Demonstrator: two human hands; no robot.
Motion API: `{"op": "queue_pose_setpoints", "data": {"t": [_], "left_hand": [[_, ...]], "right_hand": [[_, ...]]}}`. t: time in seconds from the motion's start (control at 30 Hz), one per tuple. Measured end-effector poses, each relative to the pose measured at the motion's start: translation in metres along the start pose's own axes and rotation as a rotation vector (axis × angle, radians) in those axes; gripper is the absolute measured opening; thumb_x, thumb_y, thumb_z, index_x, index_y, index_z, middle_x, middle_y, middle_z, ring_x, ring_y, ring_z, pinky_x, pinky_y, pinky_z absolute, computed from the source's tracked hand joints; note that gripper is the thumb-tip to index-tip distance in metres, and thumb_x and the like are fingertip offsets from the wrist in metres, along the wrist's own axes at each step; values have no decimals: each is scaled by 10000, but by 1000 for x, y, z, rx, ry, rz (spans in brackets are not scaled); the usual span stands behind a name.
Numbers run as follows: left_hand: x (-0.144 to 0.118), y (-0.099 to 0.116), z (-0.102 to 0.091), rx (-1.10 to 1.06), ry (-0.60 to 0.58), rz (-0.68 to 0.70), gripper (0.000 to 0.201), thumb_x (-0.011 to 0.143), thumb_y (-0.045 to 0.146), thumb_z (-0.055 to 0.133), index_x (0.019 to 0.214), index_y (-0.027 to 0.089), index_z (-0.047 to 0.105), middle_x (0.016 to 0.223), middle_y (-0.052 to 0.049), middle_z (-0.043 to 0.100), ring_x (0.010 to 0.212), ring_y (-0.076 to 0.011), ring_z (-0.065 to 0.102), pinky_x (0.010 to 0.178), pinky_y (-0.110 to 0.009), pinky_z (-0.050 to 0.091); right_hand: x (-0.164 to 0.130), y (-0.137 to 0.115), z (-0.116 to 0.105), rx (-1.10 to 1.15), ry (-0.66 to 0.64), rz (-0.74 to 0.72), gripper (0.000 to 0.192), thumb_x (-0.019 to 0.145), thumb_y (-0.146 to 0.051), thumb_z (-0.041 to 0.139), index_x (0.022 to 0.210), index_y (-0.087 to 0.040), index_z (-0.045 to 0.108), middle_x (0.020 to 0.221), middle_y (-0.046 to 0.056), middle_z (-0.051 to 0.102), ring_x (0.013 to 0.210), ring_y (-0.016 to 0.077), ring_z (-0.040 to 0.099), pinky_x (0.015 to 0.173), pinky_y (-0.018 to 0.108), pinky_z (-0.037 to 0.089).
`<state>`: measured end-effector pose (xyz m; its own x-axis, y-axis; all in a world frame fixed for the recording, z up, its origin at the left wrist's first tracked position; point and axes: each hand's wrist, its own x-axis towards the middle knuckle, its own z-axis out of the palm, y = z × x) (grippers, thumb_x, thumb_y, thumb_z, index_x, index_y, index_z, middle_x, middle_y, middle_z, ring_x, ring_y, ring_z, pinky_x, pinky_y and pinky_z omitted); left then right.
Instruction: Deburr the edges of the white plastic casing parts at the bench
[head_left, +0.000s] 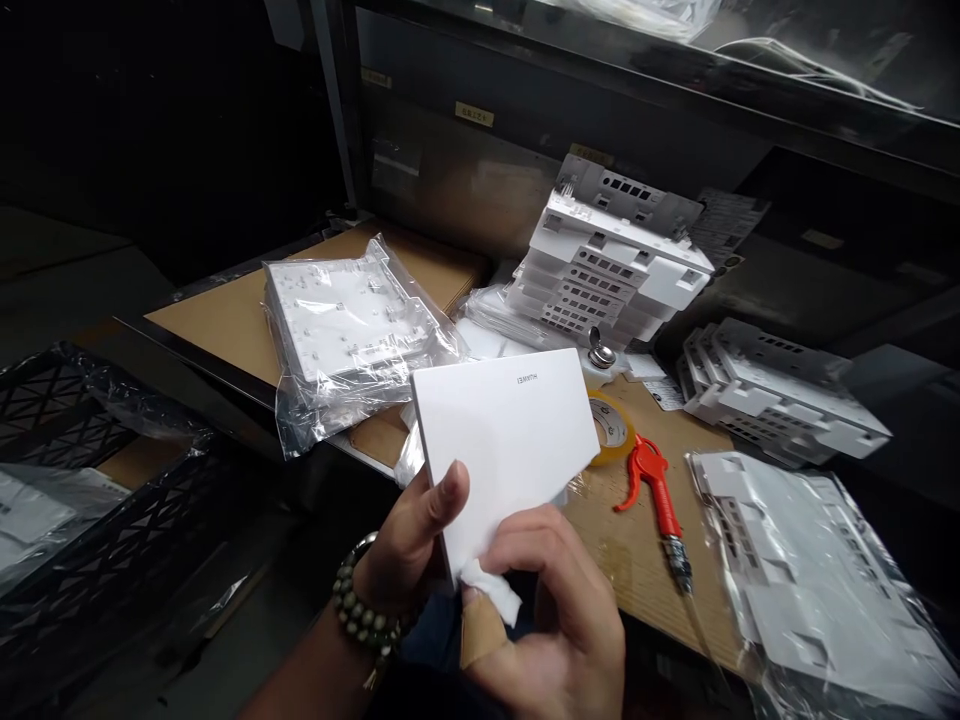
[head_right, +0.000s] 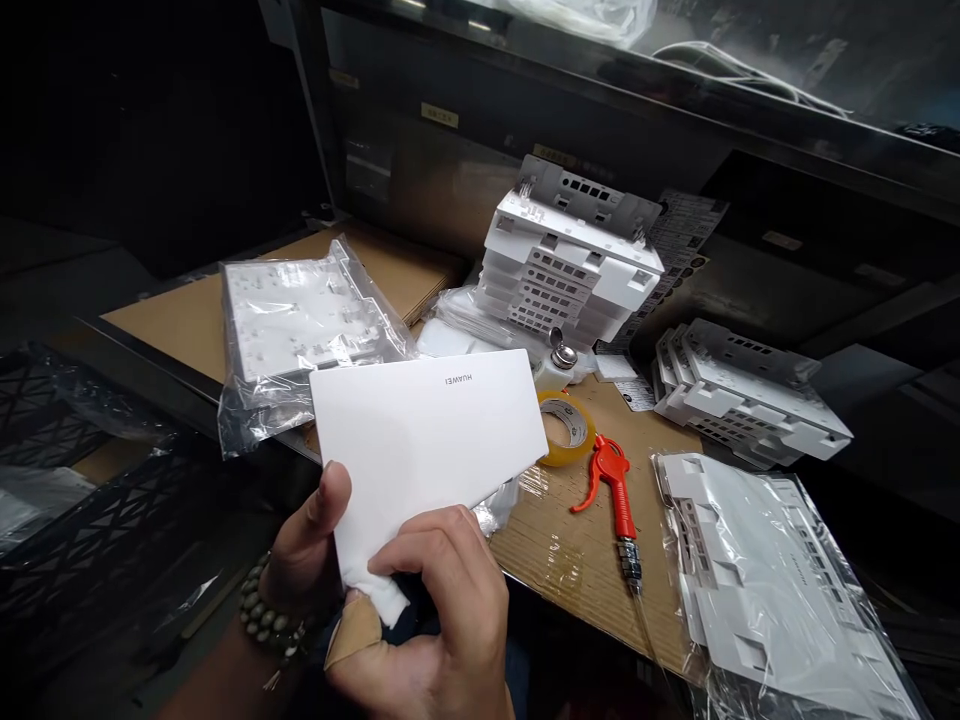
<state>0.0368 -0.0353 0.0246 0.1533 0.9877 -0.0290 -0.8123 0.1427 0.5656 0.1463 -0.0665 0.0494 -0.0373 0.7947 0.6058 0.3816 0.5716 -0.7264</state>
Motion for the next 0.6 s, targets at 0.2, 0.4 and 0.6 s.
{"op": "queue_pose_setpoints", "data": {"t": [0.2, 0.4, 0.6], "left_hand": [[0, -2, -1, 51, 10, -7, 645, 883, 491, 741, 1444, 222, 571, 1404, -110, 670, 1428, -399, 488, 1201, -499, 419], [1, -4, -3, 108, -26, -10, 598, 890, 514, 730, 1394, 217, 611, 1387, -96, 674, 1426, -382, 487, 1201, -456, 409], [3, -4, -5, 132, -100, -29, 568, 934, 504, 681, 1416, 219, 589, 1367, -95, 678, 1386, -372, 528, 1167, -461, 443]], "right_hand": [[0, 2, -3, 19, -15, 27, 165, 731, -51, 636, 771, -207, 598, 714, -15, 589, 636, 121, 589, 572, 240, 470], [-1, 2, -5, 26, -36, 37, 182, 723, -37, 626, 776, -207, 589, 726, -20, 592, 640, 117, 585, 576, 240, 456], [-1, 4, -8, 47, -56, 82, 206, 716, -28, 605, 795, -217, 580, 748, -27, 595, 661, 121, 588, 596, 249, 451]]}}
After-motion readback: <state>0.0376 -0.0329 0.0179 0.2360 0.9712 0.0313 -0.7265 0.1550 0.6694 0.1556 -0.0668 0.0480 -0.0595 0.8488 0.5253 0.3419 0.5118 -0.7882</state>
